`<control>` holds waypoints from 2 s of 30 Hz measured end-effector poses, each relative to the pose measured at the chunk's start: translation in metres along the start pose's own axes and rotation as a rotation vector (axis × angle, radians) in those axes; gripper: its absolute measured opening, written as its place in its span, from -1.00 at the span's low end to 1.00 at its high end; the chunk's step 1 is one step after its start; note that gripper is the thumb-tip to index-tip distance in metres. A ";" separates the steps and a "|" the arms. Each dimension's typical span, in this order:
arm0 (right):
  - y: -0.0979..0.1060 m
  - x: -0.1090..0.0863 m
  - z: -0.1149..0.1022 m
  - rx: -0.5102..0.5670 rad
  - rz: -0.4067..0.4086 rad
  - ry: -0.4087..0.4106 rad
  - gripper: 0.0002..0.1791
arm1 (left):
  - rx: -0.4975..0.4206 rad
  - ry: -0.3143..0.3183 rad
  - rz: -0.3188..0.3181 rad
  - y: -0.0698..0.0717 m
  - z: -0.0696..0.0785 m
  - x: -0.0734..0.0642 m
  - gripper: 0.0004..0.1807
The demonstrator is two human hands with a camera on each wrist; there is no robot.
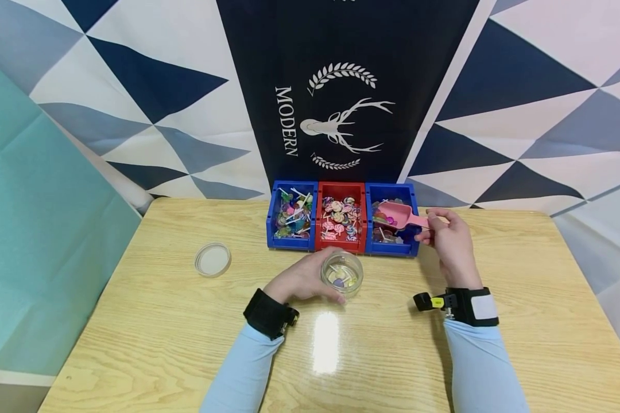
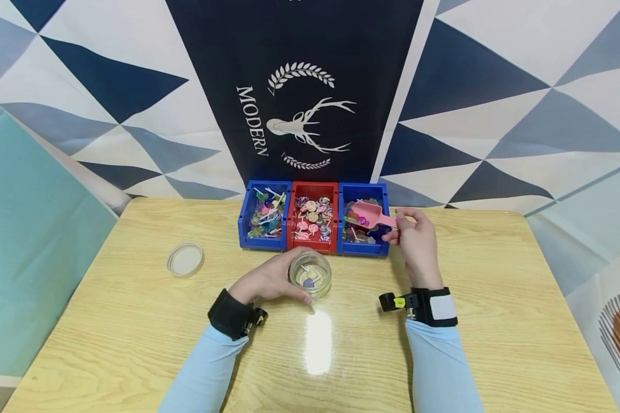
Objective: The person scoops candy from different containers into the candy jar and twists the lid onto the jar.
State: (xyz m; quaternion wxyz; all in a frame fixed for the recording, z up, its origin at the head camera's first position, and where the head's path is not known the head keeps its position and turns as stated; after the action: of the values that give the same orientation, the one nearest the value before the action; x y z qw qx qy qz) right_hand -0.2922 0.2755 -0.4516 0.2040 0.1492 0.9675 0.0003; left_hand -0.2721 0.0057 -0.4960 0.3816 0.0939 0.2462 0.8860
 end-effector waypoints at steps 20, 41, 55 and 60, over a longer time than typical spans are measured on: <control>0.010 0.002 0.000 0.204 -0.016 0.003 -0.86 | -0.006 -0.022 0.003 0.000 -0.001 0.001 0.03; -0.023 -0.017 -0.015 -0.015 -0.390 0.079 -0.80 | -0.015 -0.037 0.003 0.000 0.000 0.001 0.02; -0.054 -0.042 -0.024 -0.488 -0.420 0.206 -0.74 | -0.026 -0.015 -0.005 0.000 -0.002 0.000 0.03; -0.057 -0.051 -0.029 -0.558 -0.405 0.257 -0.76 | -0.033 -0.012 -0.006 -0.001 -0.002 0.000 0.02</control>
State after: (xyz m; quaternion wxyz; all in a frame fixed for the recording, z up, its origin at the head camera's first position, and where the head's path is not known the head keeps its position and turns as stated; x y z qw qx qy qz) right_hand -0.2760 0.2082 -0.4083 0.1096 -0.1078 0.9578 0.2428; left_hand -0.2726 0.0055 -0.4986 0.3874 0.0923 0.2294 0.8882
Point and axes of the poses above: each hand's wrist, its own x-axis towards the middle knuckle, its own y-axis out of the back of the hand, z = x × y, the point moved 9 cm from there along x, towards the middle knuckle, and after that the axes turned 13 degrees about -y, right-handed, at the moved point
